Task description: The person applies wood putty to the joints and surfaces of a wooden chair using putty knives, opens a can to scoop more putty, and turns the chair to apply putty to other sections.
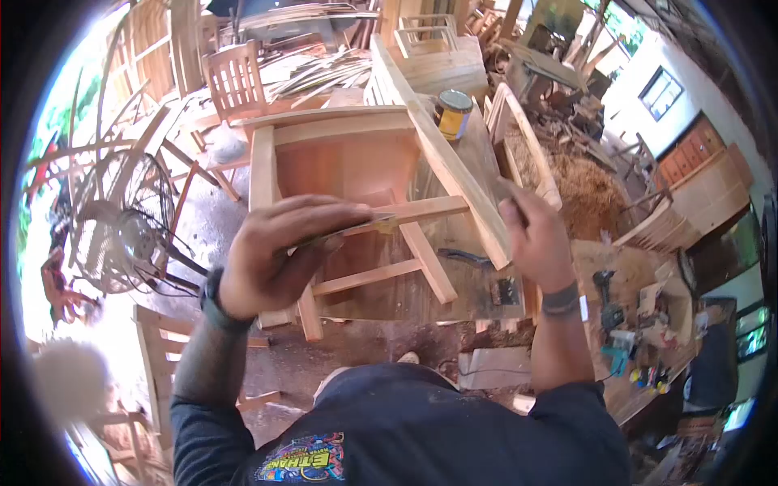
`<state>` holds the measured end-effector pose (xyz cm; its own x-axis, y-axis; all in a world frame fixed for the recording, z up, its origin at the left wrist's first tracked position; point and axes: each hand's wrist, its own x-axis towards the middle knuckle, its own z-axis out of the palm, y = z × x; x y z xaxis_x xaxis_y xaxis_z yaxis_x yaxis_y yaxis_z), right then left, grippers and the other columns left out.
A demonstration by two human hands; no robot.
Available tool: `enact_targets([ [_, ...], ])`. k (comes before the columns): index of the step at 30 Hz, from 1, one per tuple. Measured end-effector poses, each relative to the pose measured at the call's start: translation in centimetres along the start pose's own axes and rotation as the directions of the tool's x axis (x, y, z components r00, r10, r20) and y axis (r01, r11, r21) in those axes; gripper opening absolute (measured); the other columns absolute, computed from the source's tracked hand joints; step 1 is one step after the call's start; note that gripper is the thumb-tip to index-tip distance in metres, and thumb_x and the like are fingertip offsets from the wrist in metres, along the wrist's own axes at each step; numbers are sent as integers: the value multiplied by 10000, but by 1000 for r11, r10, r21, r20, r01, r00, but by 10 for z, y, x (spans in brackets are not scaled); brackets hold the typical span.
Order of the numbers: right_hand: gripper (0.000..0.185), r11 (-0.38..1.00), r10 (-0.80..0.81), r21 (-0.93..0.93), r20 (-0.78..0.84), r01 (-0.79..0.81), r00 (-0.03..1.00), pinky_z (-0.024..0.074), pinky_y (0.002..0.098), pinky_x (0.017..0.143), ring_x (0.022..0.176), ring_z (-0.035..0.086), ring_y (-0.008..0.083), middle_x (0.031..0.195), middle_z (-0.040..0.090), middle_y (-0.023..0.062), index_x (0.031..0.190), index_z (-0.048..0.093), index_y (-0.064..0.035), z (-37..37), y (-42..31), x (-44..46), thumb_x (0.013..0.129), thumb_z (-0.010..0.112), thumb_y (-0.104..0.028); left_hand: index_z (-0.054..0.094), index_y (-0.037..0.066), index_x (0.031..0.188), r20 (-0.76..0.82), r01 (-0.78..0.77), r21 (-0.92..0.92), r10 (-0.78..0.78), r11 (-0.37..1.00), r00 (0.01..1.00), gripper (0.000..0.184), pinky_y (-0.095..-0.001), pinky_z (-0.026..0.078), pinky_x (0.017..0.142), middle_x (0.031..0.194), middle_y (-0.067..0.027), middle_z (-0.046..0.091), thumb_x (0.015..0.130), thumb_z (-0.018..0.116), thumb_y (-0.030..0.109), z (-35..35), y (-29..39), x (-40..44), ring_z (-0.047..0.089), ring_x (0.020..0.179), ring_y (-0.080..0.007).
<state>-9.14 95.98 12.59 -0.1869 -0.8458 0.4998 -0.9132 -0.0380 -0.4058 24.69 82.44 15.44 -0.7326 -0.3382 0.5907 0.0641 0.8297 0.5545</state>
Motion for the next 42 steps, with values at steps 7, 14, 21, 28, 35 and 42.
enact_targets([
  [7, 354, 948, 310, 123, -153, -294, 938, 525, 477, 915, 1075, 659, 463, 1131, 692, 279, 1267, 645, 18, 47, 72, -16, 1056, 552, -251, 697, 35, 1253, 565, -337, 118, 216, 934, 797, 335, -449, 543, 964, 1152, -203, 719, 930, 617, 76, 58, -92, 138, 677, 1072, -377],
  [14, 372, 870, 492, 139, -257, -472, 832, 524, 470, 920, 1087, 653, 459, 1126, 700, 269, 1248, 663, -8, 80, 81, -24, 1047, 550, -300, 691, 62, 1229, 783, -580, 123, 280, 806, 555, 334, -467, 524, 992, 1180, -175, 708, 919, 569, 85, 146, -159, 180, 663, 1118, -365],
  [21, 420, 849, 523, 43, -205, -526, 827, 524, 439, 939, 1074, 688, 413, 1138, 718, 257, 1242, 683, 0, 88, 87, -24, 1039, 566, -348, 668, 49, 1253, 732, -607, 129, 338, 784, 591, 354, -451, 520, 1004, 1183, -157, 679, 925, 535, 50, 160, -171, 169, 648, 1135, -356],
  [28, 426, 821, 555, -26, -191, -570, 809, 519, 494, 961, 1087, 676, 428, 1132, 726, 243, 1254, 695, -58, 88, 89, -24, 1038, 535, -388, 617, 56, 1318, 720, -747, 168, 438, 643, 538, 435, -414, 523, 993, 1212, -119, 638, 888, 563, 25, 159, -177, 158, 640, 1133, -324],
  [35, 429, 800, 582, -73, -144, -595, 800, 529, 470, 932, 1062, 691, 411, 1135, 728, 241, 1241, 700, -36, 86, 84, -22, 1033, 570, -387, 620, 35, 1313, 750, -685, 67, 415, 726, 514, 443, -429, 508, 1012, 1232, -132, 620, 875, 564, -5, 164, -178, 161, 614, 1162, -334],
  [42, 429, 791, 601, -51, -114, -609, 791, 531, 455, 925, 1031, 701, 402, 1093, 740, 232, 1245, 700, -29, 86, 85, -21, 1029, 576, -378, 638, 43, 1320, 799, -652, 3, 390, 759, 457, 440, -448, 501, 1009, 1239, -152, 611, 892, 549, -8, 163, -179, 173, 606, 1164, -362],
])
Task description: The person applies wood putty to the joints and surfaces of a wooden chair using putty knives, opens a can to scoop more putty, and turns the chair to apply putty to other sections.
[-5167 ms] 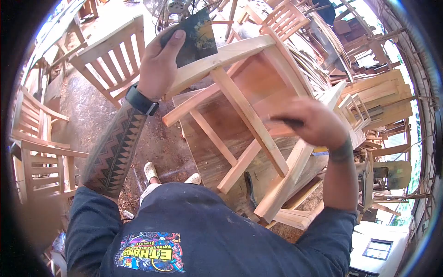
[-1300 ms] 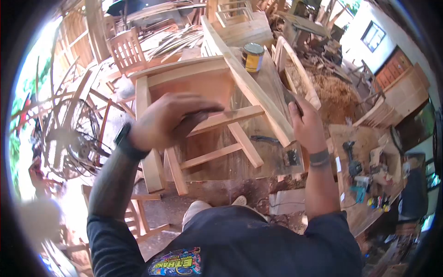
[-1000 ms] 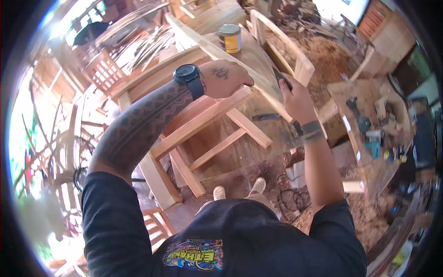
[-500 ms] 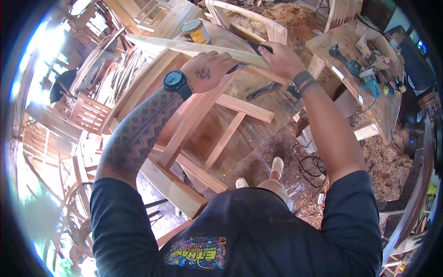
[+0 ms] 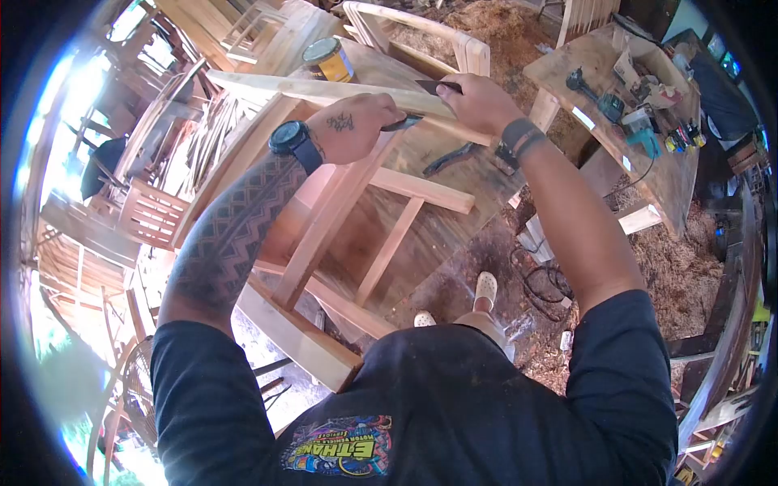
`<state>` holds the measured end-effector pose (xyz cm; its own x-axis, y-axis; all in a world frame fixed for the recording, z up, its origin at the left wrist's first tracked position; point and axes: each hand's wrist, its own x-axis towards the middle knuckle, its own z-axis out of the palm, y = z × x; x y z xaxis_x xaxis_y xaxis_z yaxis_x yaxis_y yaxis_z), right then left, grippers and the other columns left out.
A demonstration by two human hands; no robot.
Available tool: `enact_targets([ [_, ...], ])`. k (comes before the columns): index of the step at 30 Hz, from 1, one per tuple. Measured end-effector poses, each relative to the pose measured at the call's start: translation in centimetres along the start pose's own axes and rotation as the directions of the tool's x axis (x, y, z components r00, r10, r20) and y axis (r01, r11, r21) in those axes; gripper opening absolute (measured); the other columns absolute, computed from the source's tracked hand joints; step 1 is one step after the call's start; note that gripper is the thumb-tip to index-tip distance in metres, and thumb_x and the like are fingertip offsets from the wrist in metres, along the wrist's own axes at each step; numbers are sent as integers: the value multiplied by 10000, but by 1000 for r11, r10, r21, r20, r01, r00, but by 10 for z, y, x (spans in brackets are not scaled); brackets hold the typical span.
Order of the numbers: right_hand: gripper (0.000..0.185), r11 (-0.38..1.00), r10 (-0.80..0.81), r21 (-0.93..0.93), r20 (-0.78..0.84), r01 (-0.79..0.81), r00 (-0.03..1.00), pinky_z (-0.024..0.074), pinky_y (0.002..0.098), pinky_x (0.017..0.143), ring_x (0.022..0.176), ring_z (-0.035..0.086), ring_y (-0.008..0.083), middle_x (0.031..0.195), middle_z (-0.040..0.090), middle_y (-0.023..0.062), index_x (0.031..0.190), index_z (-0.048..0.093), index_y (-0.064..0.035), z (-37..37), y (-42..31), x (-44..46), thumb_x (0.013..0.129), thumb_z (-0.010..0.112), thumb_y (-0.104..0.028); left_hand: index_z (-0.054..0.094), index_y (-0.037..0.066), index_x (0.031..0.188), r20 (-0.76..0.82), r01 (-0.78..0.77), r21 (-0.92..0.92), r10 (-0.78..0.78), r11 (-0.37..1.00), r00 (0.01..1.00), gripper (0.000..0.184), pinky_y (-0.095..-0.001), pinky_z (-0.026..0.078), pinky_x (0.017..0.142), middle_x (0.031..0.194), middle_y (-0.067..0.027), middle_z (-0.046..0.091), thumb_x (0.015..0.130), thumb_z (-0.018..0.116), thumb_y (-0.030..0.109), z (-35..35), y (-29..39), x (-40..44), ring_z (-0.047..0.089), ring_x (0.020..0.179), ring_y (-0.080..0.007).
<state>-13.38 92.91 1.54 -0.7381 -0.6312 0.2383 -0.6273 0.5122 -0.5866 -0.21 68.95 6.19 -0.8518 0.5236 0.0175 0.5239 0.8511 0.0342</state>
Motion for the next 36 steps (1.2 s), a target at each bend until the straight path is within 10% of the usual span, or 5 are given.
enact_targets([
  [36, 417, 996, -27, -87, 14, 28, 1000, 532, 452, 941, 1050, 701, 400, 1134, 730, 236, 1247, 710, -54, 3, 5, 6, 1018, 582, -378, 692, 42, 1250, 157, 9, -223, 27, 975, 987, 399, -433, 513, 1013, 1180, -148, 693, 877, 576, -38, -51, 41, -115, 645, 1124, -349],
])
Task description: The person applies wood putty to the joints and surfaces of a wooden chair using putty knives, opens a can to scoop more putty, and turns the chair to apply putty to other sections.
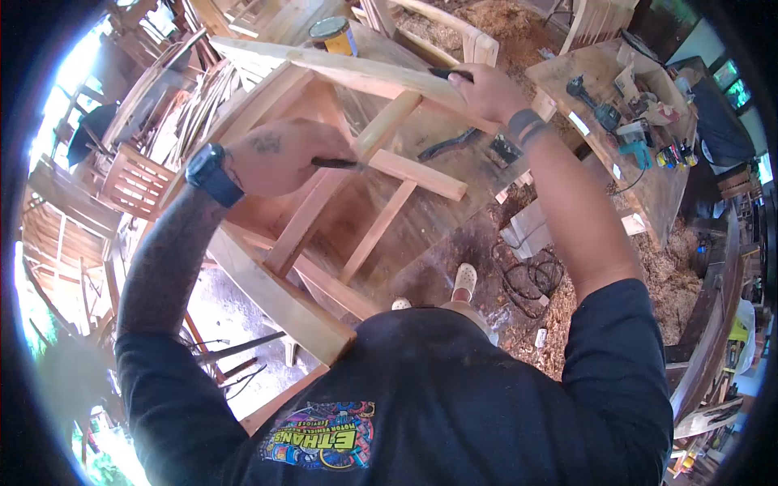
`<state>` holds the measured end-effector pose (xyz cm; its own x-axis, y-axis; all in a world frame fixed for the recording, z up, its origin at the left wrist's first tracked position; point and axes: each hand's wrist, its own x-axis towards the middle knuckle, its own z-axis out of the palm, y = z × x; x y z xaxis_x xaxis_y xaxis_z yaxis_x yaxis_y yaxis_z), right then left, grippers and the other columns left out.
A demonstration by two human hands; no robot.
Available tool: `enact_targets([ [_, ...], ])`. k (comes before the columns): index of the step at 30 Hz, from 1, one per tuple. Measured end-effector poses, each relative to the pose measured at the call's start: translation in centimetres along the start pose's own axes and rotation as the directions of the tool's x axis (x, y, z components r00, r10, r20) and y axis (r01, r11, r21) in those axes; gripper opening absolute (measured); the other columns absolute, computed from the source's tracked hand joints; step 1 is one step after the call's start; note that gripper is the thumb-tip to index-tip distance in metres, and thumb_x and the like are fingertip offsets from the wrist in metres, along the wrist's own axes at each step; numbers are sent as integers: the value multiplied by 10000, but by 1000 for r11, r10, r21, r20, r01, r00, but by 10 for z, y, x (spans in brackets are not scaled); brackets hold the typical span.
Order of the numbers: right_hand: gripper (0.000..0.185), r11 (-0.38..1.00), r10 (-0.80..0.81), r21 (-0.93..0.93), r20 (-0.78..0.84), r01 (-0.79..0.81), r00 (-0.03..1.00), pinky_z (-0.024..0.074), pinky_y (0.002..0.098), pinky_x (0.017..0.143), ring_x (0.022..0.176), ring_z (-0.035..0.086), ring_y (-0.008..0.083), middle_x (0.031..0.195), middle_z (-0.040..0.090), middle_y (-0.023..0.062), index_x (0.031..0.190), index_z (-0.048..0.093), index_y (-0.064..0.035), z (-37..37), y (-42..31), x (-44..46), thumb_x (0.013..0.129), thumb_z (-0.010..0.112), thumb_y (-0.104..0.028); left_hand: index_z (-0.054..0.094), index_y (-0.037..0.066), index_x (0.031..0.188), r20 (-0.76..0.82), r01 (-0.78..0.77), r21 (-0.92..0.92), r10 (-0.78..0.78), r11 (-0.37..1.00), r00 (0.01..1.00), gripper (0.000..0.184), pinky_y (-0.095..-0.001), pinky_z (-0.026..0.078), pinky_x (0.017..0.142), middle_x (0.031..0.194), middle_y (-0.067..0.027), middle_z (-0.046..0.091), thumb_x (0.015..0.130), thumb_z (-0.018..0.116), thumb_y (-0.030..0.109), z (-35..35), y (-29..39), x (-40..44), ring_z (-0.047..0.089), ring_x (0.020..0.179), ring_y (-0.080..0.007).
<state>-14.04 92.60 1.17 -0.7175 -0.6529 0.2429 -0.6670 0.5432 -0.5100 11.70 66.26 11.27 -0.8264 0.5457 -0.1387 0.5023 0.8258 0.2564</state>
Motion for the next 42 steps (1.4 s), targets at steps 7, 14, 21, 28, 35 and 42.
enact_targets([
  [7, 403, 1000, 24, 14, -39, -23, 999, 532, 464, 943, 1056, 697, 406, 1135, 727, 244, 1243, 712, -56, 5, 0, -1, 1014, 588, -363, 713, 79, 1204, -109, -45, 126, 59, 991, 992, 303, -430, 534, 978, 1174, -126, 722, 922, 617, 22, -17, -62, 87, 676, 1110, -319],
  [14, 396, 996, 26, 91, 18, -27, 1000, 517, 490, 958, 1065, 683, 416, 1119, 730, 236, 1215, 718, -56, -8, -9, -8, 1012, 556, -355, 724, 106, 1213, -21, 47, 132, -45, 990, 999, 329, -419, 532, 955, 1128, -126, 729, 933, 570, 28, -19, -78, 145, 682, 1081, -310],
  [21, 388, 994, 32, 101, 20, -33, 999, 526, 477, 937, 1038, 690, 414, 1102, 730, 240, 1210, 719, -54, -9, -9, -7, 1004, 573, -348, 740, 102, 1201, -40, 45, 158, -39, 986, 998, 381, -415, 541, 937, 1117, -143, 737, 896, 543, -13, -8, -81, 151, 694, 1062, -320],
  [28, 418, 996, 0, 93, 7, -1, 1000, 528, 474, 938, 1042, 691, 419, 1102, 728, 255, 1237, 709, -43, -5, -5, -6, 1005, 584, -367, 770, 99, 1155, 106, 142, 138, -158, 980, 982, 371, -421, 562, 897, 1054, -149, 761, 877, 559, -26, -26, -32, 123, 715, 999, -316],
  [35, 426, 996, 10, 86, 0, -10, 1000, 527, 479, 949, 1063, 687, 426, 1120, 727, 253, 1252, 698, -41, -3, 0, -4, 1005, 586, -370, 773, 84, 1121, 47, 18, 30, -20, 999, 999, 309, -431, 545, 950, 1079, -131, 758, 867, 627, -11, -9, -24, 61, 704, 1031, -313],
  [42, 418, 998, 5, 65, -25, -4, 1000, 534, 463, 938, 1051, 706, 391, 1118, 739, 231, 1225, 724, -56, 0, 1, -2, 1002, 603, -388, 786, 123, 1130, 67, 94, -26, -92, 995, 993, 290, -424, 547, 941, 1127, -114, 762, 901, 619, 62, -10, 16, 14, 704, 1049, -312],
])
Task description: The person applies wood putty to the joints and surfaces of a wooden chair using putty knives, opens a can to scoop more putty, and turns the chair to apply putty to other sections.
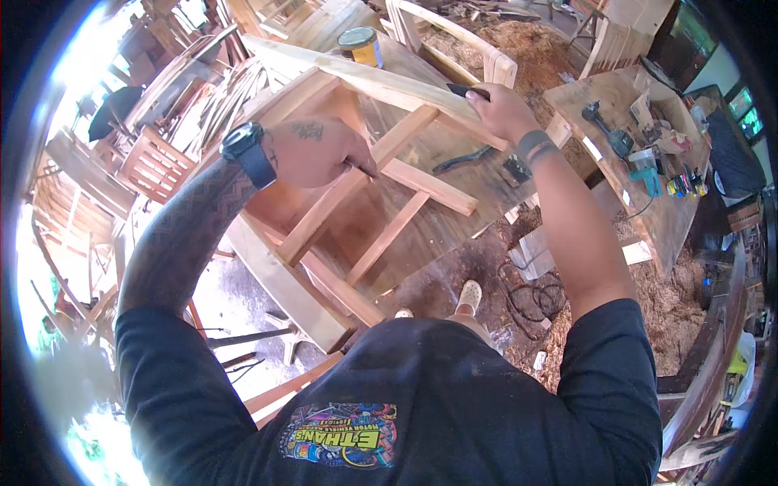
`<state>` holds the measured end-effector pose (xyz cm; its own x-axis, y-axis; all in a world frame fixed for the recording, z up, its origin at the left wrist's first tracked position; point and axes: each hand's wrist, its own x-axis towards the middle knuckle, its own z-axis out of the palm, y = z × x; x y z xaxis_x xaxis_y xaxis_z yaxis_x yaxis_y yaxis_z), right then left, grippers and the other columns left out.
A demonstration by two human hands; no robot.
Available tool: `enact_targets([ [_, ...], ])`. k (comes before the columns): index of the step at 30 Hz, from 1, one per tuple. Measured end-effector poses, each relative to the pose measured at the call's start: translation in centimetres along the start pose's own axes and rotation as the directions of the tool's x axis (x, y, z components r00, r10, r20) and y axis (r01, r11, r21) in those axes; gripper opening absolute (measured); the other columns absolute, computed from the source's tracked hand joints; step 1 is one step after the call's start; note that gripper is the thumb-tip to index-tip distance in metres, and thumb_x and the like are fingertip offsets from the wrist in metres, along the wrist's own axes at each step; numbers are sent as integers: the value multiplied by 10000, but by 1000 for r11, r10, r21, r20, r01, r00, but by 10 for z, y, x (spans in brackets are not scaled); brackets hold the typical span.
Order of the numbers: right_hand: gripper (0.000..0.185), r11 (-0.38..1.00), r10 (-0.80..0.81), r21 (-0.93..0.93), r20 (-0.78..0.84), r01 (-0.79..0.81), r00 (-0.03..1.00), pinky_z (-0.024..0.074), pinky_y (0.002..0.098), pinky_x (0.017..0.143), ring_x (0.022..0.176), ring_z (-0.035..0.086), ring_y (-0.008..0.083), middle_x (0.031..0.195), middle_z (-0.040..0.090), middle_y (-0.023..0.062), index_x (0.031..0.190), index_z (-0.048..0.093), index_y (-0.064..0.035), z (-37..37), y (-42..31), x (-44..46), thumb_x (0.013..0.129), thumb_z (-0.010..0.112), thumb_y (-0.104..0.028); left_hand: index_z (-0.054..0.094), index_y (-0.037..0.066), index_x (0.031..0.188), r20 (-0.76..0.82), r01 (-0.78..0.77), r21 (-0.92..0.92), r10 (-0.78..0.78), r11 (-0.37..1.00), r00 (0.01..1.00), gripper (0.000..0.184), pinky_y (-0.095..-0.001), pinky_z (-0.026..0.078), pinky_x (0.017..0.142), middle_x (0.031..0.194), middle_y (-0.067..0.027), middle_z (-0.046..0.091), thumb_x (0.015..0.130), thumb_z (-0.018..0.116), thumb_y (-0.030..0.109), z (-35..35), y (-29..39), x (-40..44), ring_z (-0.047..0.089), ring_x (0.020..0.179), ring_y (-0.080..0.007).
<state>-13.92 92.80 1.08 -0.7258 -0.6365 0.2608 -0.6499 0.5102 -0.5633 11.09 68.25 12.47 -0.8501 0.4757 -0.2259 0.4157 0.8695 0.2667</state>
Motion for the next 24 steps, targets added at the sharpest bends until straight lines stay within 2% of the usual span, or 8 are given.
enact_targets([
  [5, 405, 999, 9, -31, -13, -9, 1000, 528, 481, 949, 1074, 684, 421, 1121, 728, 241, 1224, 712, -66, -1, -5, -2, 1012, 568, -379, 778, 95, 1134, -13, 27, 3, -27, 1000, 1000, 311, -434, 537, 966, 1124, -123, 758, 871, 620, 46, 0, 22, -37, 692, 1063, -332],
  [9, 414, 999, -6, -39, -22, 5, 1000, 529, 488, 950, 1087, 678, 422, 1129, 725, 236, 1209, 714, -61, 1, 1, -1, 1015, 560, -394, 732, 30, 1208, -260, 34, -100, -59, 994, 964, 384, -443, 512, 1023, 1217, -191, 711, 857, 586, -21, -5, 40, -80, 663, 1128, -367],
  [10, 409, 1000, 0, -29, -1, -1, 1000, 533, 490, 942, 1086, 678, 423, 1132, 726, 233, 1205, 713, -59, 1, 2, 1, 1015, 567, -391, 726, 34, 1211, -399, -12, -140, -45, 990, 916, 370, -404, 524, 992, 1180, -168, 725, 870, 608, -48, 2, 42, -93, 682, 1089, -336],
  [14, 376, 1000, -18, 11, -59, 19, 998, 540, 487, 927, 1069, 682, 425, 1124, 721, 241, 1189, 715, -51, 8, 12, 5, 1010, 597, -360, 689, -65, 1245, -587, 8, -600, -448, 800, 675, 299, -358, 484, 1036, 1191, -170, 725, 959, 623, -11, 42, 77, -143, 646, 1181, -228],
  [17, 379, 999, -50, 3, -68, 50, 996, 538, 489, 927, 1067, 680, 432, 1119, 719, 246, 1196, 711, -46, 1, 1, -1, 1011, 598, -357, 659, -76, 1279, -665, -244, -733, -594, 635, 453, 342, -350, 499, 1032, 1217, -143, 719, 947, 672, 4, 91, 88, -157, 678, 1124, -224],
  [19, 357, 996, -85, 20, -123, 88, 989, 541, 472, 893, 1042, 680, 440, 1102, 718, 254, 1205, 704, -42, 0, -4, -7, 1026, 593, -330, 609, -100, 1320, -677, -616, -689, -643, 382, 358, 405, -401, 544, 1011, 1251, -183, 702, 930, 679, -14, 124, 90, -159, 691, 1119, -253],
  [21, 341, 984, -156, 55, -184, 168, 970, 543, 455, 876, 1021, 679, 444, 1087, 719, 257, 1212, 699, -40, 1, -4, -8, 1035, 589, -309, 596, -78, 1346, -645, -770, -603, -696, 210, 315, 433, -438, 540, 1031, 1272, -180, 693, 928, 672, 5, 129, 110, -158, 689, 1139, -274],
  [24, 349, 966, -138, 167, -321, 200, 937, 535, 398, 876, 980, 711, 356, 1080, 738, 208, 1220, 690, -20, -8, -19, -30, 1051, 591, -309, 610, -36, 1340, -642, -867, -482, -725, 127, 250, 433, -478, 531, 1045, 1236, -158, 702, 942, 679, 117, 139, 112, -172, 688, 1135, -290],
])
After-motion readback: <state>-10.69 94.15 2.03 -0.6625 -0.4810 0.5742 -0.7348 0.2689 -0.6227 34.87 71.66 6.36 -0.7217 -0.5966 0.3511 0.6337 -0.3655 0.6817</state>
